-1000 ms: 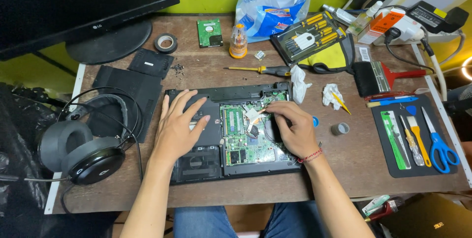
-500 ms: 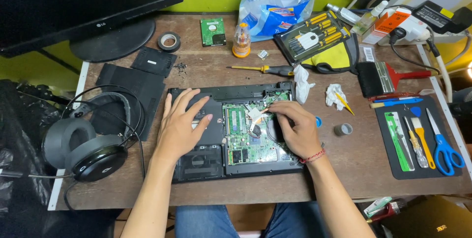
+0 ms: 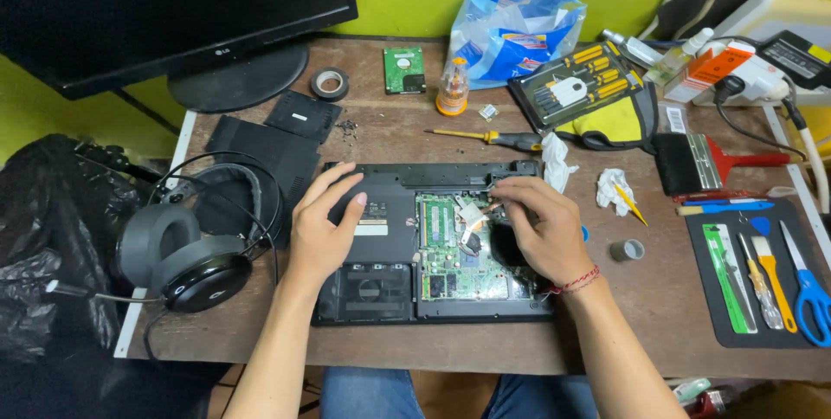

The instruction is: The person installs a RAM module into a slot on the motherboard, then connects a ribbon cable to the cooling fan. They place a hard drive into its bay and secure it with a screwdriver. The person then uses the screwdriver to fasten screws on the motherboard.

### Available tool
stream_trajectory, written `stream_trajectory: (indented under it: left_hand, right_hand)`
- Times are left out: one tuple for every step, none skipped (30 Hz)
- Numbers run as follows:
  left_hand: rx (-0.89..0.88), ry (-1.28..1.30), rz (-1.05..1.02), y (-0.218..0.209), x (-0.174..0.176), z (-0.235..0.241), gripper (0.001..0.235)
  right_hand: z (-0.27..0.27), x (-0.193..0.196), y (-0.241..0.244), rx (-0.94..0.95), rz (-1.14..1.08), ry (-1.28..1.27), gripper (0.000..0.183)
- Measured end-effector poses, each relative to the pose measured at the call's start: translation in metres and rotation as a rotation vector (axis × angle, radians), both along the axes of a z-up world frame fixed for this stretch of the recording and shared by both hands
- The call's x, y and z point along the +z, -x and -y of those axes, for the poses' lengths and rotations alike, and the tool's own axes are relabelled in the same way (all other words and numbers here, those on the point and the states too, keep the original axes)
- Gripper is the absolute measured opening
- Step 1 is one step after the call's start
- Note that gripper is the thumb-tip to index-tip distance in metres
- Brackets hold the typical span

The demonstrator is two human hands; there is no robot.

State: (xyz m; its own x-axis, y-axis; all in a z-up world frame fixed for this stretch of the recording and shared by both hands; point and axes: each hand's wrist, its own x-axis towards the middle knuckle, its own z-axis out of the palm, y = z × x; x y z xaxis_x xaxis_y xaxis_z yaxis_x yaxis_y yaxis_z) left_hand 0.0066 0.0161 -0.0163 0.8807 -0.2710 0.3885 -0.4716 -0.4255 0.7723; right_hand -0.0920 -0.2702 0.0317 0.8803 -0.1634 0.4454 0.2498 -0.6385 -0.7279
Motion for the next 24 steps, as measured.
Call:
stream_trajectory:
  left_hand:
    - [0.008, 0.001, 0.003, 0.002, 0.000, -0.001, 0.028]
    - [0.003, 0.024, 0.021, 0.005, 0.000, -0.002, 0.028]
    - [-0.002, 0.048, 0.035, 0.009, -0.001, -0.003, 0.028]
    - [0.006, 0.048, 0.035, 0.013, -0.003, -0.004, 0.028]
    - [0.004, 0.071, 0.046, 0.015, -0.004, -0.004, 0.029]
    - [0.002, 0.093, 0.057, 0.017, -0.005, -0.005, 0.030]
    - [0.005, 0.094, 0.057, 0.018, -0.006, -0.006, 0.030]
    - [0.007, 0.104, 0.060, 0.018, -0.007, -0.007, 0.030]
    - [0.012, 0.116, 0.059, 0.018, -0.008, -0.010, 0.030]
    - [0.016, 0.117, 0.056, 0.021, -0.007, -0.012, 0.030]
    - [0.009, 0.157, 0.012, 0.022, -0.006, -0.013, 0.030]
    - [0.002, 0.196, -0.031, 0.024, -0.004, -0.013, 0.031]
    - [0.002, 0.196, -0.031, 0.023, -0.004, -0.013, 0.031]
    - [0.004, 0.195, -0.030, 0.023, -0.004, -0.013, 0.031]
    - [0.006, 0.193, -0.029, 0.024, -0.004, -0.013, 0.031]
    - [0.007, 0.193, -0.029, 0.026, -0.003, -0.015, 0.031]
    - [-0.003, 0.179, -0.031, 0.024, -0.004, -0.014, 0.031]
    - [-0.012, 0.165, -0.032, 0.022, -0.005, -0.014, 0.031]
    - [-0.017, 0.167, -0.034, 0.021, -0.004, -0.014, 0.031]
    - [-0.016, 0.168, -0.040, 0.021, -0.004, -0.013, 0.031]
    - [-0.012, 0.167, -0.047, 0.021, -0.003, -0.014, 0.031]
    - [-0.013, 0.169, -0.051, 0.022, -0.004, -0.013, 0.031]
    - [-0.010, 0.169, -0.056, 0.022, -0.003, -0.013, 0.031]
    - [-0.008, 0.170, -0.061, 0.022, -0.002, -0.013, 0.032]
  right_hand:
    - [-0.001, 0.003, -0.007, 0.008, 0.003, 0.001, 0.024]
    - [-0.001, 0.005, -0.013, 0.035, 0.045, 0.033, 0.024]
    - [-0.002, 0.008, -0.018, 0.063, 0.083, 0.066, 0.024]
    - [-0.006, 0.012, -0.024, 0.071, 0.083, 0.066, 0.024]
    - [-0.009, 0.016, -0.030, 0.093, 0.100, 0.071, 0.022]
    - [-0.012, 0.020, -0.036, 0.115, 0.118, 0.077, 0.021]
    - [-0.013, 0.020, -0.039, 0.117, 0.119, 0.077, 0.021]
    - [-0.015, 0.020, -0.041, 0.122, 0.121, 0.085, 0.021]
    - [-0.018, 0.019, -0.044, 0.130, 0.120, 0.093, 0.021]
    - [-0.016, 0.022, -0.049, 0.134, 0.117, 0.094, 0.021]
    - [-0.013, 0.026, -0.054, 0.126, 0.123, 0.107, 0.021]
    - [-0.010, 0.029, -0.059, 0.118, 0.129, 0.121, 0.021]
    - [-0.010, 0.029, -0.059, 0.118, 0.129, 0.121, 0.021]
    - [-0.010, 0.030, -0.059, 0.116, 0.123, 0.122, 0.021]
    - [-0.010, 0.030, -0.058, 0.114, 0.116, 0.123, 0.021]
    - [-0.005, 0.027, -0.058, 0.115, 0.116, 0.122, 0.021]
    - [0.002, 0.023, -0.058, 0.077, 0.098, 0.145, 0.021]
    - [0.008, 0.018, -0.057, 0.040, 0.079, 0.168, 0.021]
    - [0.008, 0.019, -0.057, 0.036, 0.077, 0.171, 0.021]
    - [0.008, 0.020, -0.055, 0.040, 0.062, 0.165, 0.020]
    - [0.007, 0.021, -0.054, 0.049, 0.045, 0.157, 0.020]
    - [0.008, 0.020, -0.054, 0.048, 0.042, 0.159, 0.020]
    - [0.007, 0.021, -0.054, 0.046, 0.034, 0.153, 0.021]
    - [0.007, 0.021, -0.054, 0.044, 0.027, 0.147, 0.021]
